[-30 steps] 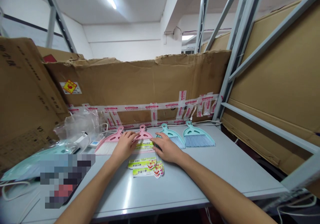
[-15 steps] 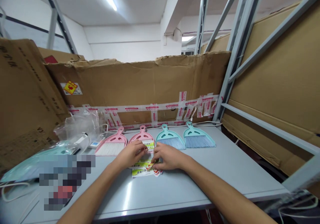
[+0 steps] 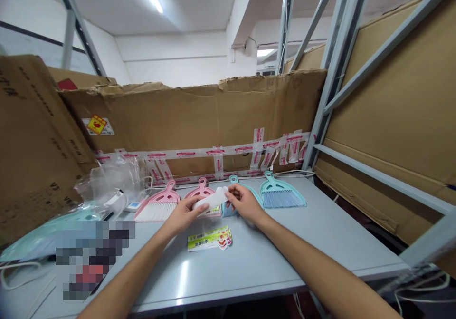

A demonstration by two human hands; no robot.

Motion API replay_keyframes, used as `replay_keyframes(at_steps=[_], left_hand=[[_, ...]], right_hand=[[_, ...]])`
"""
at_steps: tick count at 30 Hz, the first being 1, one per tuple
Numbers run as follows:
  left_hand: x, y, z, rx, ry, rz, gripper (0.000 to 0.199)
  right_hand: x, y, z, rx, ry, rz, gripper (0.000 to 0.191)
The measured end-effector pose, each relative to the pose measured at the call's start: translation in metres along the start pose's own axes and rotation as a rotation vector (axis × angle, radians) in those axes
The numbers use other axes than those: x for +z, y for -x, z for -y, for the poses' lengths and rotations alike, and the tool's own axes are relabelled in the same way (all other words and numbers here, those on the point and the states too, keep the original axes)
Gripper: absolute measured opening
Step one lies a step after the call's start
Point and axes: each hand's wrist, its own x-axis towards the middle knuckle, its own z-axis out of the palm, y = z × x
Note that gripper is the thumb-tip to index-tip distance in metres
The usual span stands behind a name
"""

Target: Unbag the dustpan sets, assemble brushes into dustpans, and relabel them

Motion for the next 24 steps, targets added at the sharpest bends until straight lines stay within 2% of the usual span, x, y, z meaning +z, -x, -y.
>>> replay_keyframes(at_steps=[3,5,9,11,13,16,18,20,21,24], left_hand=[[0.004,-0.003,0.008,-0.023,0.098,0.0,0.054],[0.006,-0.003,0.012,-0.034,0.098,-0.05,0.057],[0.008,0.004,0.008,0.06,-0.166,-0.258,0.068],[0.009,0.007,0.0,0.164,-0.266,-0.312,0.057],[0.01,0.008,-0.007,0.221,-0.255,-0.24,0.044],[0.015,0.007,-0.006,0.163,-0.08,0.029,0.055],[0.02,0.005,0.0,0.08,0.063,0.143,0.061],[0.024,0.002,0.006,0.021,0.183,0.164,0.061],[0.026,0.0,0.009,-0.002,0.235,0.15,0.06],[0.025,-0.002,0.012,-0.068,0.337,0.117,0.063]], right_hand=[[0.001,-0.003,-0.005,0.03,-0.036,-0.09,0.054],[0.002,-0.001,-0.002,-0.016,0.011,-0.191,0.051],[0.003,0.008,0.013,-0.27,0.258,-0.46,0.032],[0.004,0.014,0.02,-0.402,0.36,-0.48,0.022],[0.007,0.02,0.024,-0.485,0.42,-0.387,0.015],[0.017,0.024,0.025,-0.572,0.497,-0.113,0.008],[0.023,0.024,0.023,-0.632,0.536,0.082,0.005],[0.022,0.021,0.024,-0.674,0.58,0.229,0.003],[0.019,0.019,0.024,-0.686,0.611,0.266,0.008],[-0.004,0.012,0.03,-0.7,0.759,0.256,0.026]])
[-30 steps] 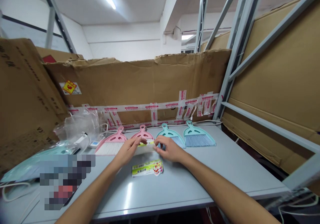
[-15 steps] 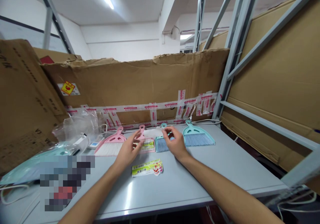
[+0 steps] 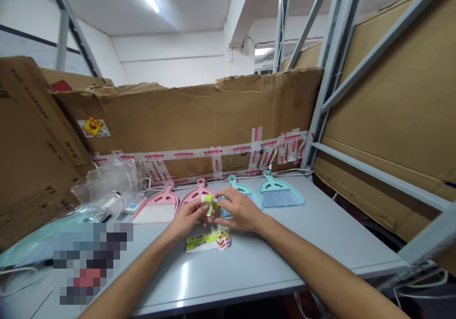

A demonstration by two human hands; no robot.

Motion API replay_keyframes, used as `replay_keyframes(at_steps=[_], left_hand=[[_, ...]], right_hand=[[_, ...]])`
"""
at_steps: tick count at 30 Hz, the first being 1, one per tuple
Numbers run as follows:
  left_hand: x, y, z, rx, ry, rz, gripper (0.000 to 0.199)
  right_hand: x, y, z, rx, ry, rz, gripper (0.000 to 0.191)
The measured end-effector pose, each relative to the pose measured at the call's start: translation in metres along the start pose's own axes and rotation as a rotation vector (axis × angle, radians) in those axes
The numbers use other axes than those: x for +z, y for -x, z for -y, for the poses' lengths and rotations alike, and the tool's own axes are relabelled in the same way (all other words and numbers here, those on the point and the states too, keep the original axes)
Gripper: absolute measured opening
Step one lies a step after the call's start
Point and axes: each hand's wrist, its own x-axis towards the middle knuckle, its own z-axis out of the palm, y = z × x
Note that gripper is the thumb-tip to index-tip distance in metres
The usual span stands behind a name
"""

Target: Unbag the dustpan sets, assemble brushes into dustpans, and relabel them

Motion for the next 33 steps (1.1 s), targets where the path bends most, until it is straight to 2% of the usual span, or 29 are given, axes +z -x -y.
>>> replay_keyframes(at_steps=[3,5,9,11,13,16,20,24,33], left_hand=[[0.0,0.002,-0.005,-0.045,0.024,0.015,0.062],[0.003,0.006,-0.01,-0.083,0.044,0.1,0.06],[0.017,0.008,-0.023,-0.195,0.078,0.346,0.062],[0.023,0.004,-0.029,-0.24,0.067,0.385,0.06],[0.027,-0.005,-0.034,-0.283,0.032,0.345,0.058],[0.032,-0.021,-0.034,-0.322,-0.066,0.18,0.058],[0.044,-0.03,-0.026,-0.232,-0.402,0.007,0.047],[0.056,-0.023,-0.016,-0.111,-0.721,-0.019,0.038],[0.058,-0.011,-0.009,-0.09,-0.759,-0.013,0.038]], right_hand=[[-0.024,0.008,-0.016,0.007,0.128,0.064,0.048],[-0.035,0.018,-0.024,-0.006,0.143,0.11,0.055],[-0.039,0.044,-0.035,-0.055,0.138,0.045,0.041],[-0.039,0.056,-0.039,-0.083,0.135,0.022,0.031],[-0.041,0.066,-0.042,-0.087,0.125,0.04,0.027],[-0.048,0.078,-0.046,-0.053,0.14,0.114,0.029],[-0.061,0.085,-0.049,0.055,0.158,0.244,0.028],[-0.07,0.085,-0.048,0.205,0.078,0.374,0.028],[-0.071,0.084,-0.048,0.27,-0.016,0.434,0.031]])
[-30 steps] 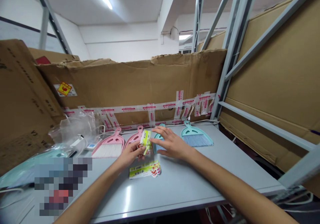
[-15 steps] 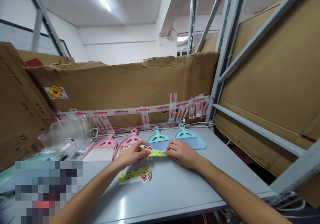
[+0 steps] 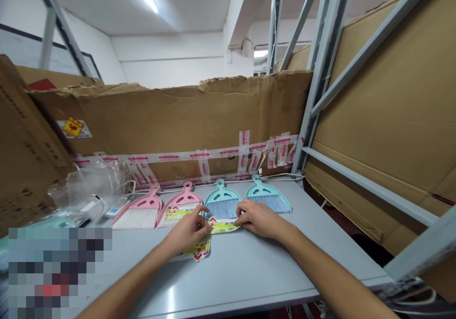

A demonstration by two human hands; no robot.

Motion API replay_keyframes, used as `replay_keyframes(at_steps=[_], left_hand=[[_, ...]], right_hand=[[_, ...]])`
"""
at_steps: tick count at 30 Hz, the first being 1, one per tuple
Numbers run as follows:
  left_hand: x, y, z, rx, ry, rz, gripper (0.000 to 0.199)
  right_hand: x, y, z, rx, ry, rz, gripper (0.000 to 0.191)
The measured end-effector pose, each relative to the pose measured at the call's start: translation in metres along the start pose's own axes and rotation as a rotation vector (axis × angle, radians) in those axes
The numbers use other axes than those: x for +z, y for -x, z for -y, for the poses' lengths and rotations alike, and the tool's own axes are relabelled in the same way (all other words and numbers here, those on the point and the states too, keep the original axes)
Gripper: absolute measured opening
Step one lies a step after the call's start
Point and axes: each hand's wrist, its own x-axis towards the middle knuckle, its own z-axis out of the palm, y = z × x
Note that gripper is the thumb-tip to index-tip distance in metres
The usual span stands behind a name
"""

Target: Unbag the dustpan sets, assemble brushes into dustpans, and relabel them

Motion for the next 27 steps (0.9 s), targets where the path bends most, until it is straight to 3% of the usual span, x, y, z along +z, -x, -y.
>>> replay_keyframes(at_steps=[10,16,23,27], left_hand=[[0.004,-0.002,0.003,0.01,-0.012,-0.063,0.034],[0.003,-0.003,0.0,0.012,-0.143,-0.112,0.027],[-0.005,-0.002,-0.011,-0.035,-0.368,-0.114,0.054],[-0.004,-0.004,-0.012,-0.052,-0.396,-0.105,0.049]], right_hand=[[0.003,-0.002,-0.008,-0.007,0.035,-0.113,0.032],[0.011,-0.004,-0.01,0.05,0.075,-0.151,0.036],[0.005,-0.002,0.004,0.089,-0.001,-0.145,0.035],[0.005,-0.004,0.006,0.105,-0.07,-0.15,0.061]])
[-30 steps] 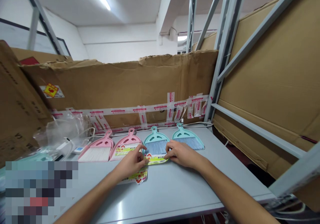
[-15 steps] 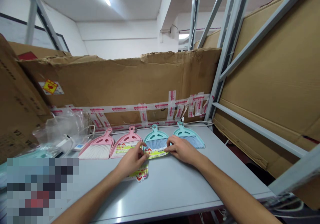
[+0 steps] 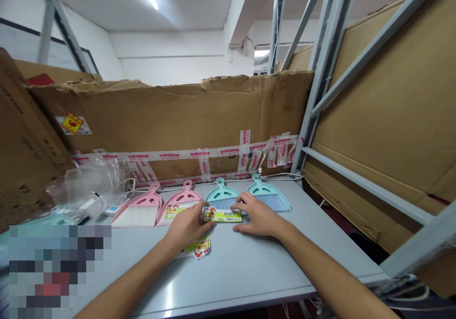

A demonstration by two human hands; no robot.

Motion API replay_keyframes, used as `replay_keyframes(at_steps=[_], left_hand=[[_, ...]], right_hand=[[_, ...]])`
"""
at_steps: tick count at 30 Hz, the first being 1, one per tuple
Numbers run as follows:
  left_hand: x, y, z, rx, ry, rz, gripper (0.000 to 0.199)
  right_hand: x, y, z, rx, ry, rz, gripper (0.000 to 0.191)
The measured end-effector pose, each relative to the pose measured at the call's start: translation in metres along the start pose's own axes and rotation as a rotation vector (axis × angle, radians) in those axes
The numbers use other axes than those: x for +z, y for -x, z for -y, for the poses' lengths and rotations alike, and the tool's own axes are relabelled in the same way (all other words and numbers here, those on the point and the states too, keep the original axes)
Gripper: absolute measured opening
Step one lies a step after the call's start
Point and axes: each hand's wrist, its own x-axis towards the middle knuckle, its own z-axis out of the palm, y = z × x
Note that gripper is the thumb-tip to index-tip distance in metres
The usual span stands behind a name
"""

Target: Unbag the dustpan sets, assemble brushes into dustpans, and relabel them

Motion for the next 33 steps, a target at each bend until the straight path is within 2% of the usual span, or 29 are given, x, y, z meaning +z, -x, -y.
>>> replay_keyframes(at_steps=[3,15,20,23,29,33], left_hand=[[0.0,-0.001,0.0,0.008,0.001,0.004,0.047],[0.008,-0.01,0.003,0.079,0.104,-0.061,0.046],[0.007,-0.003,0.014,0.251,0.061,-0.153,0.028],[0.005,0.004,0.017,0.38,0.006,-0.191,0.028],[0.003,0.006,0.014,0.4,-0.072,-0.141,0.034],[0.006,0.0,0.014,0.394,-0.072,-0.15,0.035]], right_hand=[[0.003,-0.002,-0.004,0.012,-0.001,-0.034,0.066],[0.008,-0.004,-0.011,0.033,0.04,-0.092,0.045],[0.001,0.0,-0.01,0.034,-0.004,-0.022,0.051],[-0.003,0.002,-0.008,0.077,-0.032,0.025,0.06],[-0.008,0.003,-0.008,0.142,-0.033,0.052,0.057],[-0.009,0.003,-0.009,0.171,-0.02,0.06,0.058]])
